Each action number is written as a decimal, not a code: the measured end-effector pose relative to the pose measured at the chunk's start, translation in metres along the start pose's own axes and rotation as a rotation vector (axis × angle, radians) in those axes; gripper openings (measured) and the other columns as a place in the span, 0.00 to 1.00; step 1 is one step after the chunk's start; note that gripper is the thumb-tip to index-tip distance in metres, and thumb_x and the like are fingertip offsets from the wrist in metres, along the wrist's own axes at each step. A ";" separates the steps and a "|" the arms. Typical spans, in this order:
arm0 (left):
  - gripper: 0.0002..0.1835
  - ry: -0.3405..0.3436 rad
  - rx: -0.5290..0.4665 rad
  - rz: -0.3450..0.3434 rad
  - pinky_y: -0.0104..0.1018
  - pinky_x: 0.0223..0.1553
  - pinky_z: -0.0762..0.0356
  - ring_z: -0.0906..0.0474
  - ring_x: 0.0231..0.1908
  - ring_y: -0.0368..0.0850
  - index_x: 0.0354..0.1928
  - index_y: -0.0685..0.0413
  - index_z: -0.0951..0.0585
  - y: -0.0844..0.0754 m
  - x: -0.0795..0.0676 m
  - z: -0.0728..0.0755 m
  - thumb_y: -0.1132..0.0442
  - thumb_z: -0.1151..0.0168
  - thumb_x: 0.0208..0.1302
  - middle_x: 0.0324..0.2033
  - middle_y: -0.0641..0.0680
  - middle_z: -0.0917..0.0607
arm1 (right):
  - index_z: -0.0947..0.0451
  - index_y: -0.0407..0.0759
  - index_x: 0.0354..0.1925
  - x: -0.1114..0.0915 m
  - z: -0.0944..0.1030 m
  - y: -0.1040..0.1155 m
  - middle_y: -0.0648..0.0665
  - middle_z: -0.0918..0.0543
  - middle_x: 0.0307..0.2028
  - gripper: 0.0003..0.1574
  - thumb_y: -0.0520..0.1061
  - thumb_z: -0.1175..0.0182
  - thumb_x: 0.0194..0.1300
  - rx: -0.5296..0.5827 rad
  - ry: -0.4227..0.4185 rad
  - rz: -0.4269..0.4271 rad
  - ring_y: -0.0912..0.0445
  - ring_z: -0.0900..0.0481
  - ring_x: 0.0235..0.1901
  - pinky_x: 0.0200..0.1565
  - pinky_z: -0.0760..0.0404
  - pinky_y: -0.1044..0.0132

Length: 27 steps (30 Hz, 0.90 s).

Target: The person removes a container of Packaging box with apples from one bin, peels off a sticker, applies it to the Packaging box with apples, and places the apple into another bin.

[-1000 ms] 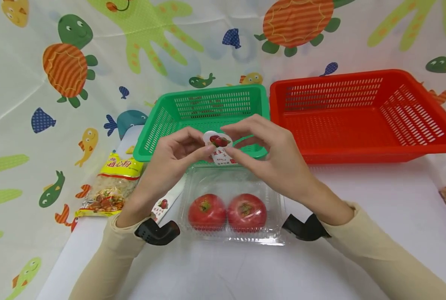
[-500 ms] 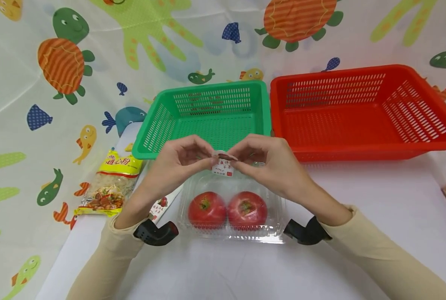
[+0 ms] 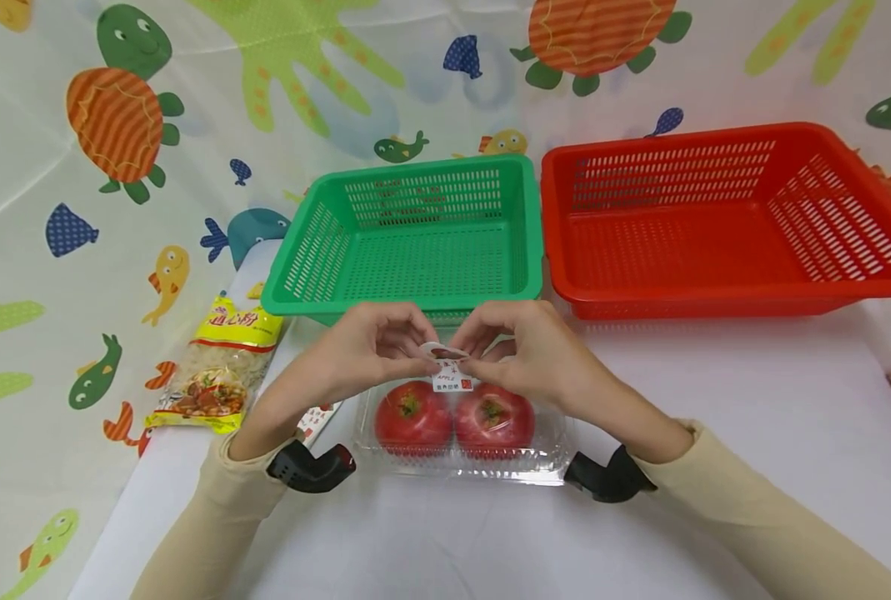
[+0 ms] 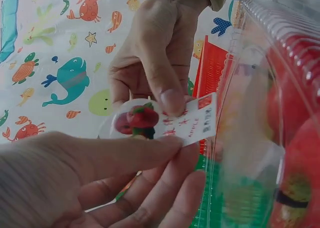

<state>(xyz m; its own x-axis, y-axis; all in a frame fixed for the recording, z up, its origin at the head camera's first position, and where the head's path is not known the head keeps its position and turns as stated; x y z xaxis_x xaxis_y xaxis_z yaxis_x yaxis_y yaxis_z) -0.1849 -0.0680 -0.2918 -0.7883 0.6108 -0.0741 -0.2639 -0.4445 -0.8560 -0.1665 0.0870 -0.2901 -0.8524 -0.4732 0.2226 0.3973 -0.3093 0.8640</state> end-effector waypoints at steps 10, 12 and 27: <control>0.13 0.046 0.063 0.056 0.33 0.39 0.14 0.15 0.34 0.41 0.44 0.61 0.15 0.008 0.004 -0.009 0.72 0.23 0.59 0.32 0.52 0.12 | 0.12 0.42 0.40 0.002 -0.010 -0.005 0.53 0.13 0.33 0.11 0.34 0.23 0.59 -0.065 0.099 -0.080 0.57 0.16 0.36 0.51 0.13 0.50; 0.13 0.055 0.077 0.058 0.32 0.39 0.14 0.15 0.34 0.41 0.45 0.61 0.15 0.009 0.005 -0.010 0.71 0.23 0.59 0.33 0.52 0.12 | 0.12 0.43 0.40 0.002 -0.012 -0.007 0.53 0.13 0.32 0.11 0.34 0.23 0.59 -0.074 0.108 -0.095 0.57 0.16 0.36 0.49 0.12 0.52; 0.14 0.047 0.135 0.061 0.31 0.38 0.15 0.16 0.33 0.38 0.45 0.60 0.14 0.013 0.007 -0.014 0.71 0.21 0.57 0.31 0.50 0.12 | 0.12 0.42 0.39 0.003 -0.015 -0.013 0.53 0.14 0.31 0.11 0.31 0.25 0.58 -0.099 0.116 -0.101 0.57 0.16 0.36 0.42 0.13 0.62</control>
<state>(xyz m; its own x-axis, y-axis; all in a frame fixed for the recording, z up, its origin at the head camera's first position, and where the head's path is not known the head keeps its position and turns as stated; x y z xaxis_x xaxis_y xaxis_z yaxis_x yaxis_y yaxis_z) -0.1857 -0.0604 -0.3110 -0.7792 0.6085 -0.1502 -0.2910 -0.5635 -0.7732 -0.1694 0.0769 -0.3073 -0.8472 -0.5255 0.0783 0.3477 -0.4368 0.8296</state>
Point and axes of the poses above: each hand's wrist, its own x-axis towards the middle knuckle, its own z-axis out of the back of the hand, y = z × x, the point moved 8 cm from there along x, towards the middle knuckle
